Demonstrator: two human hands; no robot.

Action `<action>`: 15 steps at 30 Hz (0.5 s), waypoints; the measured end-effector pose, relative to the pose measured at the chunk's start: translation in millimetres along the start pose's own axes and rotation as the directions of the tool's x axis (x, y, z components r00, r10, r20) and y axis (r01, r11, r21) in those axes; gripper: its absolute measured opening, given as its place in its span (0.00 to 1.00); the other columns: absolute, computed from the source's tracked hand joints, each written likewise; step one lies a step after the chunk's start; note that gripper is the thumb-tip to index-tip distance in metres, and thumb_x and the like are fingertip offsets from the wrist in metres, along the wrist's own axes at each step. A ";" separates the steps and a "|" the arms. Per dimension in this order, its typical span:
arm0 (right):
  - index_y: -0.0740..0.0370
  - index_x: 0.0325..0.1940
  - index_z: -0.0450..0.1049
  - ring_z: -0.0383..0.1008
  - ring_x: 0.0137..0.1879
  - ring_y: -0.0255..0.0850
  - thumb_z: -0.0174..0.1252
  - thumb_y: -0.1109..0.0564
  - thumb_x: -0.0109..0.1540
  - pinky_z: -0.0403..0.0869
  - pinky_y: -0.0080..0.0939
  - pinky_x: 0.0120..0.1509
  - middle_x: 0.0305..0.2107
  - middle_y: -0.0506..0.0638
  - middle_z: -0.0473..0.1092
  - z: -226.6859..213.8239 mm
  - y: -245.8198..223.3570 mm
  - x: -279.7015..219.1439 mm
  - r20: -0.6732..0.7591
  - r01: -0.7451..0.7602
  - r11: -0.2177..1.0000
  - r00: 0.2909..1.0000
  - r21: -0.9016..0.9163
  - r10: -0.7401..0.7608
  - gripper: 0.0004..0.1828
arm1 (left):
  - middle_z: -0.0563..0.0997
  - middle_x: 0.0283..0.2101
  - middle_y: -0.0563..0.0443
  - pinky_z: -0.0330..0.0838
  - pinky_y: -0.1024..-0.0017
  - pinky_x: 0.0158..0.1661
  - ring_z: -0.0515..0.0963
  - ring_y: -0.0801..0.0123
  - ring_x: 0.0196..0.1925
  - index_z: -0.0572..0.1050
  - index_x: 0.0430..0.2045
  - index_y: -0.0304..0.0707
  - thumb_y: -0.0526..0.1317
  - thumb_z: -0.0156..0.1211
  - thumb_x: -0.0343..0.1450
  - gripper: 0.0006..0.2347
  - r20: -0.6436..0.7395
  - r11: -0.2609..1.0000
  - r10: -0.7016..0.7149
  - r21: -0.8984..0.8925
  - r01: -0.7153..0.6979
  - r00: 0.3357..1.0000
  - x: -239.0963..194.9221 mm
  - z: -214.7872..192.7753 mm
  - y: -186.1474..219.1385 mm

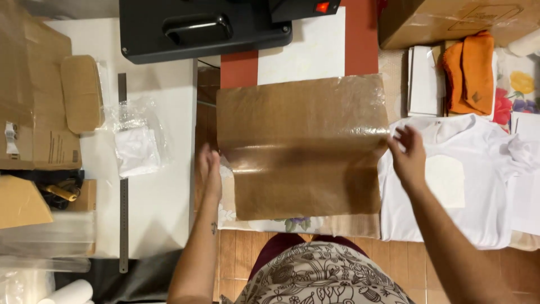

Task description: Preparing a t-shirt for printing by unfolding it, smoothing it out, and testing various graphic design placements before using a heat press machine.

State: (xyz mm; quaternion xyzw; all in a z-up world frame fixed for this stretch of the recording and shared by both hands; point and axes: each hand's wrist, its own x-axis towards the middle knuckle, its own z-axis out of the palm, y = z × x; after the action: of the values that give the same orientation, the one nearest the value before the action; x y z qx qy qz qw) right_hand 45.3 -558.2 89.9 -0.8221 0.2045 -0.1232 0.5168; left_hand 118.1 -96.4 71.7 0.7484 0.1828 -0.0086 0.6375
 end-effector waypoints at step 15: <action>0.65 0.51 0.78 0.78 0.37 0.50 0.65 0.55 0.68 0.76 0.45 0.42 0.34 0.62 0.76 -2.4 48.3 -47.1 -0.010 -0.182 0.983 0.983 -0.016 0.182 0.12 | 0.80 0.32 0.48 0.74 0.71 0.42 0.79 0.67 0.39 0.81 0.38 0.40 0.41 0.73 0.67 0.10 0.127 0.983 0.083 0.153 -0.102 0.988 16.5 -27.6 -66.8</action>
State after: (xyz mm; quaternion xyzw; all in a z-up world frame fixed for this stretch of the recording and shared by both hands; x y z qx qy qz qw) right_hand -7.5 -556.8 47.8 -0.8038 0.2819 -0.0775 0.5181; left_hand 108.4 -57.6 9.3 0.8027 0.1077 -0.0388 0.5853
